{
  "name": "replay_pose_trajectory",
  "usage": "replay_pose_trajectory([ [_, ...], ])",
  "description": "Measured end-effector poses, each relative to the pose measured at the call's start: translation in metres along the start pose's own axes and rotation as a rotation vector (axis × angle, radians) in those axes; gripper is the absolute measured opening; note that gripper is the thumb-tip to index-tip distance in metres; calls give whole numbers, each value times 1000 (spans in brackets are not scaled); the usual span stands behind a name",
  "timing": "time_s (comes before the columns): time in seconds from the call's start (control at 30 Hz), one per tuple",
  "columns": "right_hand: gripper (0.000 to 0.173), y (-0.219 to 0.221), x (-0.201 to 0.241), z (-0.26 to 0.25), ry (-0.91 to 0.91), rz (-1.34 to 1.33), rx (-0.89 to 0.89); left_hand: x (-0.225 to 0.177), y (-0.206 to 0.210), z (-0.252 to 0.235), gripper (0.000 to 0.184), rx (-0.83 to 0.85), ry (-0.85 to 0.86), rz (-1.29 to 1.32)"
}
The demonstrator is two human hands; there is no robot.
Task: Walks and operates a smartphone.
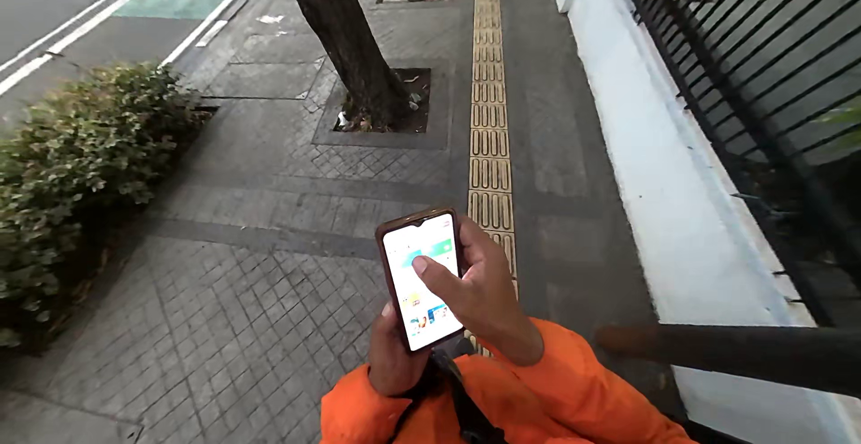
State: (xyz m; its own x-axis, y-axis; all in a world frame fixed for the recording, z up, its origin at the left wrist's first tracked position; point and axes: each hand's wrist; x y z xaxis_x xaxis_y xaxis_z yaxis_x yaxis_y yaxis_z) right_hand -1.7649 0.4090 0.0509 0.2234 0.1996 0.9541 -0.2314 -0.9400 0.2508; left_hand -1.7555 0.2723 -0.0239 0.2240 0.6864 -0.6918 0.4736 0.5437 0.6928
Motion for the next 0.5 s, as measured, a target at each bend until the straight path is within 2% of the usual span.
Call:
replay_pose_trajectory([
  [0.13,30,-5,0,1,-35,-90,60,-1,-1,-1,42,22,-3,30],
  [0.5,34,-24,7,7,-209,-95,214,-16,13,-4,45,105,-63,199],
])
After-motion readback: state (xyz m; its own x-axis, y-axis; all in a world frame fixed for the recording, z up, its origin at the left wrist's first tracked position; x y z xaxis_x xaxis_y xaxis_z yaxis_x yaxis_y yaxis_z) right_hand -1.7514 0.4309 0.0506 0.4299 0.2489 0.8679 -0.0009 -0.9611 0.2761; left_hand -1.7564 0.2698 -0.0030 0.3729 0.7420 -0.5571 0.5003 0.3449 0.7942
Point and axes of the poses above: each hand's wrist, its own z-axis away from the middle knuckle, its own y-axis out of the palm, x = y × z, and after that the axes turned 12 degrees about -z, right-handed
